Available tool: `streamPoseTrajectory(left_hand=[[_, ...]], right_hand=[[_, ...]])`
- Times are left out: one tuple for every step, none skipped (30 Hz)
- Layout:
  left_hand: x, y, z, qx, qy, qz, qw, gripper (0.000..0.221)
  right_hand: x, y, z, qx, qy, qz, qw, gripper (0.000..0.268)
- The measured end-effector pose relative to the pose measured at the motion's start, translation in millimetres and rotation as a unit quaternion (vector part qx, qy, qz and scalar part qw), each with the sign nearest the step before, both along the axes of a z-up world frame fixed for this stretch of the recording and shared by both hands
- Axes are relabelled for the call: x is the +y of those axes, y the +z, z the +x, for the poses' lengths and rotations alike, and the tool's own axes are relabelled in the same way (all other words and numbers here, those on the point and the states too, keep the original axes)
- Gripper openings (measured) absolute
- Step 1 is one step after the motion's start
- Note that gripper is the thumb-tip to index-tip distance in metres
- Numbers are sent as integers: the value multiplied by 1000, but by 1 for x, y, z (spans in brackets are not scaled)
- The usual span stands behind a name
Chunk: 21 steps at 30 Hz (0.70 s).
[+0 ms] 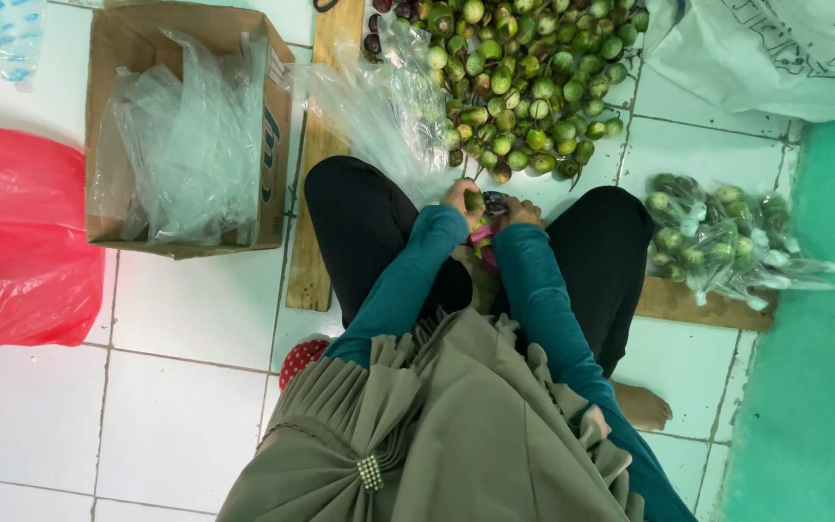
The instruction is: Packaging individual fruits into small plastic bags while sitting on the floor
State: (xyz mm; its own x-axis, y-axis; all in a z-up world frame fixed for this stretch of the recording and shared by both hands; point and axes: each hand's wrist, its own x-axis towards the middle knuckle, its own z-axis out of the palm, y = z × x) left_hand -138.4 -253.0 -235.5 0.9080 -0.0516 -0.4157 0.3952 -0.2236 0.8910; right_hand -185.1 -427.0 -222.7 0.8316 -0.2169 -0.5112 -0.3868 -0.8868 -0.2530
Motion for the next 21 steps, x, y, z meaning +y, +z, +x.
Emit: streamPoseTrajectory(left_hand=[[5,-10,0,-3,1,1,1000,37],[11,-20,0,54,27,-166,984,47],[17,-30,-2,110,51,-328,937,59],[22,-21,-5,108,53,-327,937,59],[25,-11,-5,120,88,-387,910,71],[29,-2,-5,132,123,-445,877,84],[28,6,-6,133,124,-445,877,84],[28,12,-6,120,115,-453,876,85],[27,19,-8,107,107,-460,875,86],[28,31,-15,107,110,-461,874,86],[28,45,-18,109,88,-436,889,83],[27,59,-20,111,66,-410,903,81],[21,31,-22,111,65,-411,903,81],[15,3,-23,252,205,-540,776,62],[12,-25,-25,373,335,-630,593,44],[12,-40,-29,370,338,-631,592,44],[13,-55,-33,209,165,-516,814,52],[14,-70,-37,26,-26,-337,941,60],[16,-55,-41,26,-26,-337,941,60],[18,-39,-45,13,-63,-339,939,67],[22,-23,-46,-3,-97,-339,936,74]], right_hand=[[-6,-25,2,-3,1,1,1000,39],[-12,-50,4,-111,-29,29,993,32],[-17,-76,5,-215,-57,58,973,25],[-14,-49,2,-217,-56,60,973,25],[-12,-22,0,-241,-96,120,958,24],[-9,5,-2,-263,-135,180,938,23],[-3,25,-4,-262,-134,179,939,23],[3,44,-7,-329,-168,267,890,22],[9,64,-10,-389,-198,351,828,26],[18,68,-17,-387,-197,351,829,26],[26,74,-21,-420,-184,346,819,27],[33,79,-24,-451,-172,341,806,28],[44,76,-27,-452,-172,341,806,28],[56,74,-30,-464,-133,302,822,27],[69,70,-33,-472,-92,266,835,27],[66,61,-29,-470,-88,270,836,27],[64,51,-24,-474,-91,265,835,26],[61,42,-19,-478,-95,260,834,25],[50,23,-15,-477,-95,261,834,25],[39,3,-12,-463,-123,256,839,21],[31,-16,-5,-449,-149,254,844,18]])
